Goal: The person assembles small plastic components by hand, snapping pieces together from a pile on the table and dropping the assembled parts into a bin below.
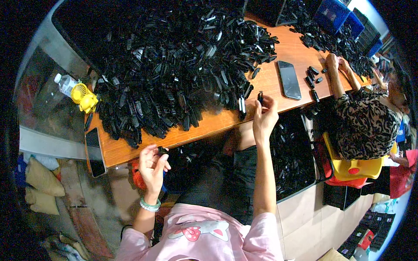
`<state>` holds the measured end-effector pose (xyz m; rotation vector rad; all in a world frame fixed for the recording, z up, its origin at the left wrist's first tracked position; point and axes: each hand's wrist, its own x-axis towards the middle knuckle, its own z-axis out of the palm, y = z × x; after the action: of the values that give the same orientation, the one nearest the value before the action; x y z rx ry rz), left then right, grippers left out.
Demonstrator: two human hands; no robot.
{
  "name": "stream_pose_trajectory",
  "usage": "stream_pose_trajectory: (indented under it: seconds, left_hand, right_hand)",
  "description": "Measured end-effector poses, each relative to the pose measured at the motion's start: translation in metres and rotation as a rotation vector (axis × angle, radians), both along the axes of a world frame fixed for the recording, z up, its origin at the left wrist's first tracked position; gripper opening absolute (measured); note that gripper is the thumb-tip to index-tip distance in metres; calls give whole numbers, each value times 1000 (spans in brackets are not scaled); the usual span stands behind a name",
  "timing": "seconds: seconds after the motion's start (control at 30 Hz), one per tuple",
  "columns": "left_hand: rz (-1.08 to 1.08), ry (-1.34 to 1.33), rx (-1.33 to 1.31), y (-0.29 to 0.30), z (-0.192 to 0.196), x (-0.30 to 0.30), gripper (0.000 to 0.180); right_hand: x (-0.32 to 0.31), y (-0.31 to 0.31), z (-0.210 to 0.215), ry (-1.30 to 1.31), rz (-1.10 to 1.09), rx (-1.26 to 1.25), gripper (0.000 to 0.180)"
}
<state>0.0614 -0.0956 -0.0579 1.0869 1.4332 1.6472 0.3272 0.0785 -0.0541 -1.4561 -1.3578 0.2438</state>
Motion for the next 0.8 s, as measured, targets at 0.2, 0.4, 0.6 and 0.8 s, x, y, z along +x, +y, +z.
stream_pose_trajectory:
  seconds: [0.2,0.4,0.6,0.8]
  left_hand:
    - [-264,95,-62,1,18,6,25]
    - [-276,296,36,4,38,13,23]
    - [-266,354,21,1,38,10,22]
    - [-269,301,71,2,38,9,22]
  right_hand:
    - [-55,-89,39,68,802,-257,32]
    - [-80,-123,46,73,1099,-289,37]
    - [-83,-126,40,31,1064,-268,39]
    - [-85,-130,36,5,1053,-271,41]
